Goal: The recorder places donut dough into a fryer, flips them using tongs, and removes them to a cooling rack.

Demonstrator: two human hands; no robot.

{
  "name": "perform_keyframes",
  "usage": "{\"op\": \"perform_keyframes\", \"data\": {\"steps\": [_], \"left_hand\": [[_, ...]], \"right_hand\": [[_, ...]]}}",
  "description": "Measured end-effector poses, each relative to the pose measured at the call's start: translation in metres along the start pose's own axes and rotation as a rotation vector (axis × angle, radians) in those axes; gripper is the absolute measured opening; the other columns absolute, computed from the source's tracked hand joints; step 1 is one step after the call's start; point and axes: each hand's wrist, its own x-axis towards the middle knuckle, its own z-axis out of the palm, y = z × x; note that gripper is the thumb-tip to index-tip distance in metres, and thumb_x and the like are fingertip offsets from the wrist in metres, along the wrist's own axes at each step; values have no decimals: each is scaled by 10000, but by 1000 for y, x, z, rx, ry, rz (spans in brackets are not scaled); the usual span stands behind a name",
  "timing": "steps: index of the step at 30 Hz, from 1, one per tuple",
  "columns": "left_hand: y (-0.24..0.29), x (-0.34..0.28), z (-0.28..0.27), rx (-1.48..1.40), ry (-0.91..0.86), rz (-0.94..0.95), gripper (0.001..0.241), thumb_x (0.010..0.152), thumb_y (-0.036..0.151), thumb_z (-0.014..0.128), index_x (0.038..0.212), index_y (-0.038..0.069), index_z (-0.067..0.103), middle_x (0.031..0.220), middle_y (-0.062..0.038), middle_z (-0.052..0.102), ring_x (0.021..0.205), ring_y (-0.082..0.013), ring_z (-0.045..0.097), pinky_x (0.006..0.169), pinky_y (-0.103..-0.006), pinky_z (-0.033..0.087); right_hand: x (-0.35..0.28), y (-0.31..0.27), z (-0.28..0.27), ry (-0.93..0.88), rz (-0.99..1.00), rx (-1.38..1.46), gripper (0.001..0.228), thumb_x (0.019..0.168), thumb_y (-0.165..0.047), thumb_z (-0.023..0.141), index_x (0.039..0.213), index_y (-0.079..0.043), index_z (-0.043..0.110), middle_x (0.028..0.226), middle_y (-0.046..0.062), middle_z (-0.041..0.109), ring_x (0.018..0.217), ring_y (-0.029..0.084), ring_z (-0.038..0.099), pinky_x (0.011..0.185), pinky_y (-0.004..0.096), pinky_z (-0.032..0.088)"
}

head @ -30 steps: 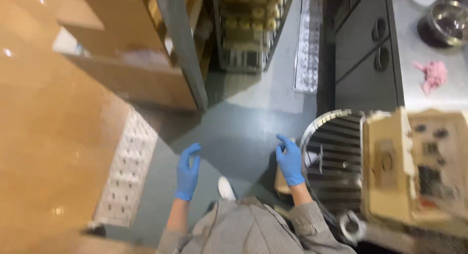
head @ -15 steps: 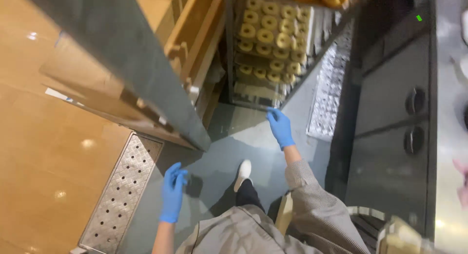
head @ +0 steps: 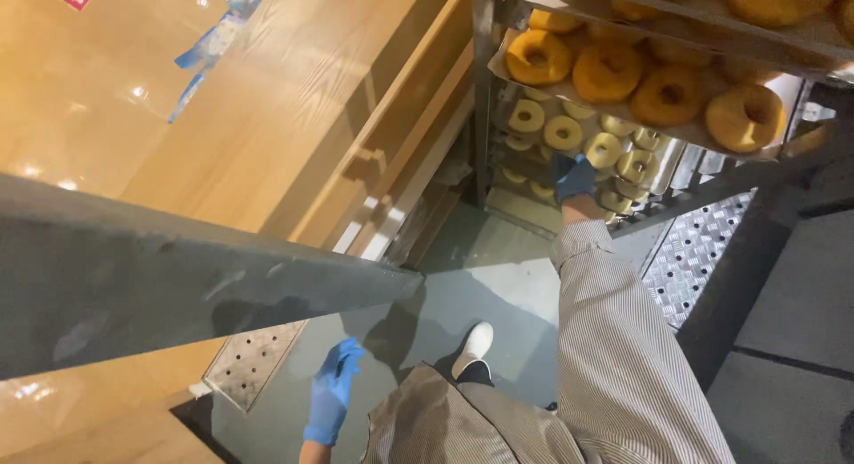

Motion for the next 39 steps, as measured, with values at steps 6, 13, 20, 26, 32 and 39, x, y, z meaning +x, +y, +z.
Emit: {"op": "perform_keyframes", "data": {"steps": [6,13,20,26,32,39], "left_hand": [[-29,30,53,-89,-157,-96,336,981,128,623,1308,57,661,1208,-87,762,1101,-161,722,963,-314,557],[-38,113,122,-31,-313,-111,395,1044,300,537,1352,72,635,1376,-66,671,1293,-158,588,1110,-320,415],[-70,199,179,-229,-514,-183,777,1019,597,429,1564,48,358,1623,-81,362,1482,-217,337,1200,-355,264],[-81,203,193,-769,-877,-635,987,940,740,463,1574,1,301,1664,-119,350,1518,-258,331,1239,-369,248],[-81,91,142,-1055,-1048,-619,869,972,633,459,1567,8,358,1593,-128,424,1409,-302,447,1194,-428,317],[92,38,35,-760,-1519,-403,912,941,720,355,1473,-13,464,1465,-151,551,1294,-298,570,1117,-439,419]], "right_hand": [[-32,12,3,73,6,-216,206,899,-234,766,962,-39,742,904,208,723,835,377,675,743,458,531],[-194,79,53,139,389,-23,214,969,-238,615,989,-66,741,909,134,770,802,310,693,725,441,542],[-375,-78,12,108,488,-212,287,803,-233,840,913,-8,699,817,208,724,759,354,708,688,437,549],[-547,-132,-46,272,444,72,289,738,-26,733,1008,-29,630,919,95,687,824,207,711,733,356,583],[-719,-270,-68,888,725,1068,450,786,-16,634,1236,-7,620,1156,93,678,1020,235,662,873,385,540],[-864,-434,-147,1149,567,817,766,670,-102,511,1421,50,521,1400,164,621,1279,322,605,1103,453,477]]}}
